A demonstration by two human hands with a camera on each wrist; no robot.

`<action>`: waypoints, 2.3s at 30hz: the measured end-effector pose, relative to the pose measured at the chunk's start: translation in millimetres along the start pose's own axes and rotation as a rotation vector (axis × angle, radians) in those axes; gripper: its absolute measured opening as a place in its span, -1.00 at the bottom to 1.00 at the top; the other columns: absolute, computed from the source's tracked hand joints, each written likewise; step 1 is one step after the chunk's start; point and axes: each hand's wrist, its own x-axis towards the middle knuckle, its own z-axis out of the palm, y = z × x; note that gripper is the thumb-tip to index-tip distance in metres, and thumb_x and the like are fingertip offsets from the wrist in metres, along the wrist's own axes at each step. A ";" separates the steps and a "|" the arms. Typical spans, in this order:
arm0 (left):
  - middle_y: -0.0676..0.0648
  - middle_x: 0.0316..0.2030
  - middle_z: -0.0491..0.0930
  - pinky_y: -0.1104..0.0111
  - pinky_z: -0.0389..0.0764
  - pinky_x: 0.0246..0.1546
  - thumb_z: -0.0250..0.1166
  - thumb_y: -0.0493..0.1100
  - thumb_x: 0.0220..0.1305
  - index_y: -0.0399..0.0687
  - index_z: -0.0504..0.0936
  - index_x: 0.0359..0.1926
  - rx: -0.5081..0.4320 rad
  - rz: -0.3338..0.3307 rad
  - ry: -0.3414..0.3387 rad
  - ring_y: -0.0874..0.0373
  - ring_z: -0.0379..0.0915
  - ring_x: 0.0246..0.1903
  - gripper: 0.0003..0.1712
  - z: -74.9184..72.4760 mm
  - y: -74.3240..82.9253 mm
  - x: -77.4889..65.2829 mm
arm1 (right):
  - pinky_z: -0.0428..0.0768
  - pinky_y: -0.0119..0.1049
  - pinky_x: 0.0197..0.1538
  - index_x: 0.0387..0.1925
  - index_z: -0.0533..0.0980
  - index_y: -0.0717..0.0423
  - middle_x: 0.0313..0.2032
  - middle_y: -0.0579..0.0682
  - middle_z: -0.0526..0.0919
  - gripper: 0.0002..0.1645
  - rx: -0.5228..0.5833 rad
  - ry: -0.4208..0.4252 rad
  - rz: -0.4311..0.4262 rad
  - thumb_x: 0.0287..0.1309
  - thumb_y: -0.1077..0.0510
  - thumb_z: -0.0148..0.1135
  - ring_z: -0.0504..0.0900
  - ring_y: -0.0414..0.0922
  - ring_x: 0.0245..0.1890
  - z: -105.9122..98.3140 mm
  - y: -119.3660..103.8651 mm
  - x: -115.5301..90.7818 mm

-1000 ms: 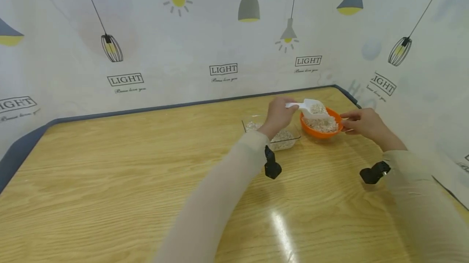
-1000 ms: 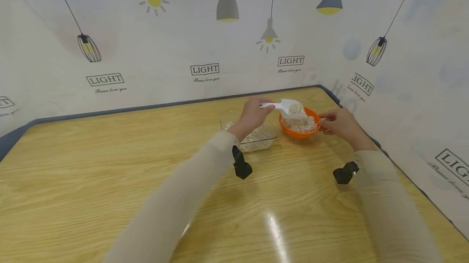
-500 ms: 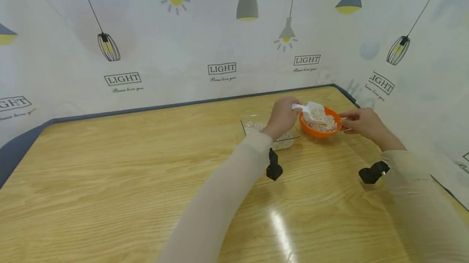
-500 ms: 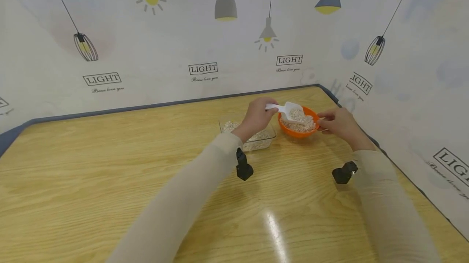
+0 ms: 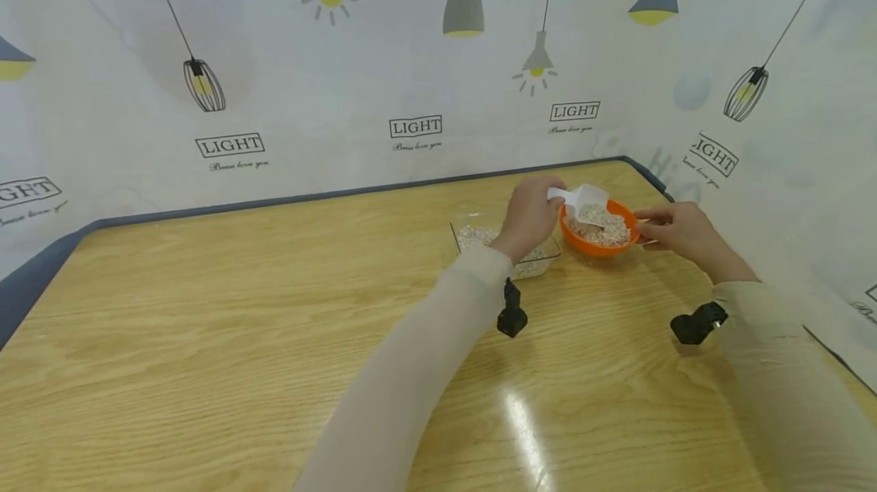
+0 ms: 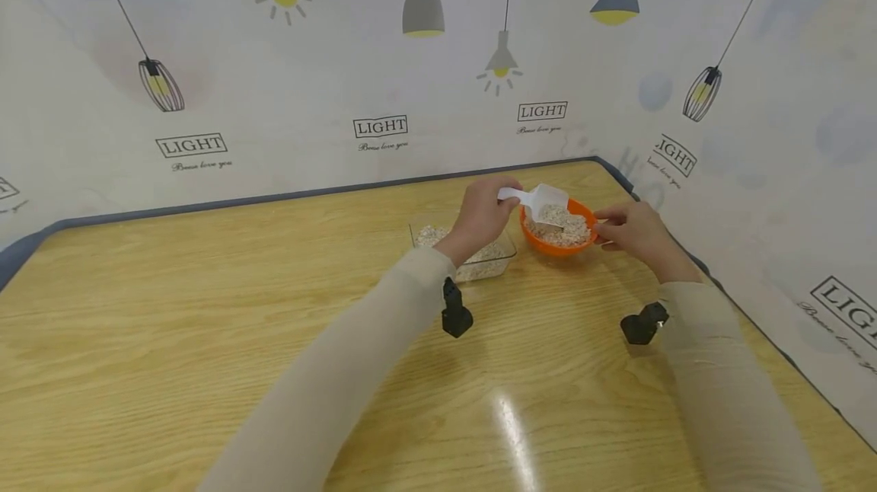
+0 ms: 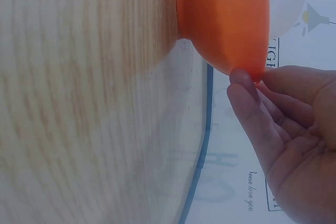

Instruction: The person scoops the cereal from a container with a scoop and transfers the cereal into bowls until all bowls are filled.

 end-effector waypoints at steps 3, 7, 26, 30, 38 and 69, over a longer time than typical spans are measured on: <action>-0.01 -0.12 0.57 0.45 0.40 -0.11 0.15 -0.24 0.29 -0.10 0.61 -0.05 0.003 0.007 0.004 0.18 0.39 -0.10 -0.77 -1.1 -0.5 -0.4 | 0.60 -0.15 -0.24 0.13 0.27 0.56 -0.17 0.41 0.54 -0.50 -0.004 0.001 0.002 0.28 0.25 0.02 0.65 0.02 -0.31 0.0 0.1 0.3; -0.01 -0.14 0.56 0.44 0.40 -0.12 0.16 -0.25 0.28 -0.10 0.61 -0.06 0.003 0.028 0.005 0.17 0.38 -0.11 -0.77 -3.0 -1.3 -0.5 | 0.60 -0.16 -0.24 0.14 0.27 0.55 -0.13 0.43 0.53 -0.49 -0.009 0.000 0.008 0.29 0.23 0.02 0.65 0.02 -0.29 -0.5 0.5 1.4; -0.01 -0.17 0.57 0.50 0.39 -0.10 0.19 -0.31 0.23 -0.10 0.65 -0.12 -0.041 0.100 -0.011 0.17 0.38 -0.11 -0.78 -17.3 -8.8 -4.5 | 0.60 -0.16 -0.25 0.14 0.28 0.54 -0.14 0.41 0.54 -0.50 -0.013 0.002 0.000 0.29 0.23 0.02 0.65 -0.03 -0.31 0.5 0.7 1.1; -0.02 -0.11 0.57 0.49 0.39 -0.05 0.18 -0.32 0.23 -0.13 0.65 -0.11 -0.085 0.089 -0.014 0.16 0.38 -0.05 -0.78 -18.4 -13.1 -4.6 | 0.60 -0.17 -0.24 0.14 0.28 0.54 -0.14 0.41 0.53 -0.50 -0.011 0.001 -0.002 0.30 0.23 0.01 0.65 -0.03 -0.31 0.9 0.6 0.1; -0.04 -0.18 0.55 0.55 0.44 -0.22 0.22 -0.35 0.19 -0.11 0.67 -0.14 -0.107 0.076 0.016 0.14 0.37 -0.13 -0.77 -22.6 -18.3 -5.6 | 0.59 -0.14 -0.22 0.14 0.27 0.55 -0.11 0.44 0.51 -0.49 0.001 -0.001 0.005 0.29 0.23 0.01 0.65 -0.04 -0.31 1.6 -0.6 -1.3; -0.12 -0.06 0.54 0.43 0.52 -0.23 0.15 -0.19 0.29 -0.20 0.57 -0.01 -0.220 0.010 -0.043 0.11 0.50 -0.15 -0.71 -59.8 -55.1 -8.9 | 0.61 -0.21 -0.27 0.13 0.27 0.55 -0.25 0.32 0.59 -0.44 -0.008 0.009 0.047 0.27 0.17 0.05 0.64 -0.19 -0.43 -0.7 -14.0 -10.8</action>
